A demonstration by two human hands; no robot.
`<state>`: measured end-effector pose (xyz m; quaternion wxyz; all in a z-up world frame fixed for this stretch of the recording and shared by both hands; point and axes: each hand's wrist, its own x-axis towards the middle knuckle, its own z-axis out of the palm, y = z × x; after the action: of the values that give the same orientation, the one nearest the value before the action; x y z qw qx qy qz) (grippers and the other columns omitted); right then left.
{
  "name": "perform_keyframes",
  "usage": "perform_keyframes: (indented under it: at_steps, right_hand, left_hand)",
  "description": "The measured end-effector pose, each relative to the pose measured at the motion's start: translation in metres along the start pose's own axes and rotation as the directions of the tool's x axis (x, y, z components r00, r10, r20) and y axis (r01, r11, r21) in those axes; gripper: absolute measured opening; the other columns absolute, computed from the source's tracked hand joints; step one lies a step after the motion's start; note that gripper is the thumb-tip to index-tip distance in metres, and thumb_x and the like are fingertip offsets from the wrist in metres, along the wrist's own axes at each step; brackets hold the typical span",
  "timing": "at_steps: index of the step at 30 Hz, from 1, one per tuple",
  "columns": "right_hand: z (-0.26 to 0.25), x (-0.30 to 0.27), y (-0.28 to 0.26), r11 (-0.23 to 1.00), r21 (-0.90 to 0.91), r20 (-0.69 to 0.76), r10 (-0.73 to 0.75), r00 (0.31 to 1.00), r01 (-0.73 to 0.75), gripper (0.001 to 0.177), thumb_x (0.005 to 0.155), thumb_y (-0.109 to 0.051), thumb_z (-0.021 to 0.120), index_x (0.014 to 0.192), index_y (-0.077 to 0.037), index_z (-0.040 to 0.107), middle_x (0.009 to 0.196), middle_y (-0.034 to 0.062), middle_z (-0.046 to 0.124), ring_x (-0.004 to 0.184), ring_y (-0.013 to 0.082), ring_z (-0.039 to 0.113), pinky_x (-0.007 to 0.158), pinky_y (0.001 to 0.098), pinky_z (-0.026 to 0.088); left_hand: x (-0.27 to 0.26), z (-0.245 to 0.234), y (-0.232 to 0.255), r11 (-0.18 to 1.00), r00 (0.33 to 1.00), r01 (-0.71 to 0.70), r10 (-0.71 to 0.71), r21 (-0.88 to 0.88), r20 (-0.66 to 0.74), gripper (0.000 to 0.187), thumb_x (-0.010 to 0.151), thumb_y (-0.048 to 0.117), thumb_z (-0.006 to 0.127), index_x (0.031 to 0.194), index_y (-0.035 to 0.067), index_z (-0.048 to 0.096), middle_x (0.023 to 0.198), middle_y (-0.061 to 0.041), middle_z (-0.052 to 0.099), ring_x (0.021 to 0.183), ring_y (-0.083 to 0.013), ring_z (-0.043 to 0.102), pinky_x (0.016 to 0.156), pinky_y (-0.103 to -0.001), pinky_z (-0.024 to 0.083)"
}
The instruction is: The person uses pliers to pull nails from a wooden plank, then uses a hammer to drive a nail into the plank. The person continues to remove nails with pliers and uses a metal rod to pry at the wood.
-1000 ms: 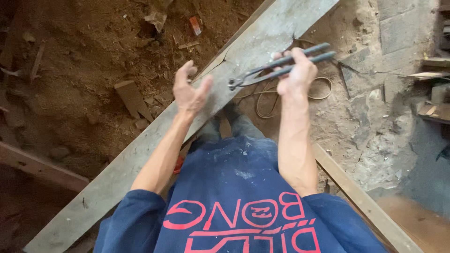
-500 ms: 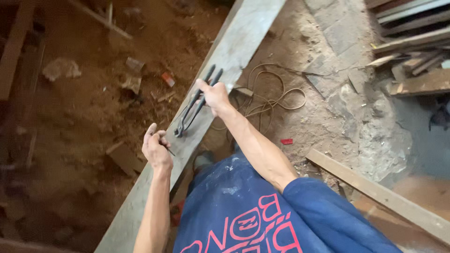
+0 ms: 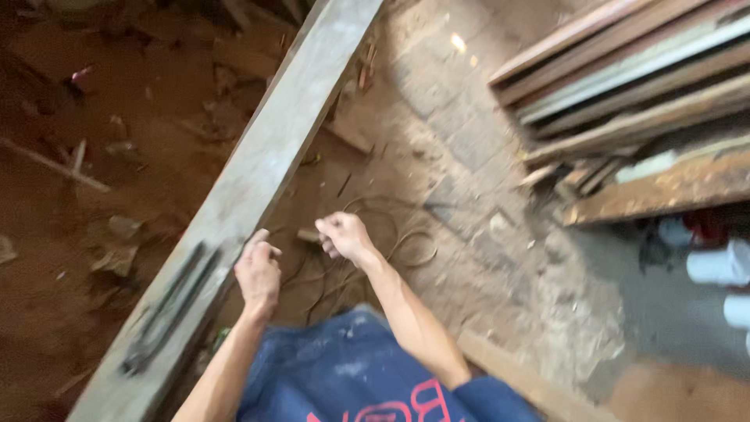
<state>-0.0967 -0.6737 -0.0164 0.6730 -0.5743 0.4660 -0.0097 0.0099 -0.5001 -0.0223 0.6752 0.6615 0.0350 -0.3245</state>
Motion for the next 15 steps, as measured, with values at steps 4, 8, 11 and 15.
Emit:
perform_keyframes:
  at_steps: [4,8,11,15]
  right_hand:
    - [-0.094,0.024,0.035,0.980,0.177,-0.091,0.112,0.989,-0.095,0.023,0.094,-0.027,0.068,0.102,-0.005,0.070,0.085,0.0052,0.071,0.065,0.0125,0.065,0.055,0.0279,0.056]
    - [-0.154,0.050,0.048,0.955,0.259,-0.165,0.194,0.967,-0.147,0.021,0.095,-0.025,0.068,0.103,-0.005,0.069,0.085,0.0059,0.071,0.066,0.0127,0.065,0.056,0.0291,0.056]
    - [-0.178,0.071,0.044,0.924,0.333,-0.153,0.249,0.957,-0.187,0.020,0.095,-0.023,0.068,0.104,-0.006,0.068,0.086,0.0065,0.071,0.066,0.0131,0.065,0.056,0.0292,0.057]
    - [-0.216,0.110,0.012,0.925,0.332,-0.171,0.253,0.952,-0.186,0.017,0.093,-0.020,0.066,0.104,-0.007,0.068,0.085,0.0083,0.072,0.065,0.0135,0.066,0.056,0.0300,0.057]
  left_hand:
    - [0.004,0.105,-0.021,0.984,0.993,-0.100,0.089,0.150,0.078,0.042,0.101,0.019,0.051,0.139,0.004,0.064,0.081,0.001,0.066,0.065,-0.0049,0.050,0.059,-0.022,0.044]
    - [0.023,0.175,-0.026,0.976,0.991,-0.062,0.034,0.211,0.131,0.046,0.100,0.023,0.051,0.142,0.008,0.059,0.077,-0.001,0.065,0.070,-0.0076,0.055,0.064,-0.023,0.047]
    - [0.052,0.214,-0.015,0.974,0.989,-0.083,0.054,0.212,0.139,0.048,0.098,0.020,0.053,0.142,0.004,0.058,0.083,-0.002,0.071,0.077,-0.0081,0.061,0.073,-0.023,0.051]
    - [0.122,0.266,0.026,0.918,0.977,-0.208,0.180,0.337,0.112,0.046,0.099,0.024,0.050,0.138,0.003,0.064,0.080,-0.006,0.071,0.075,-0.0126,0.062,0.071,-0.029,0.050]
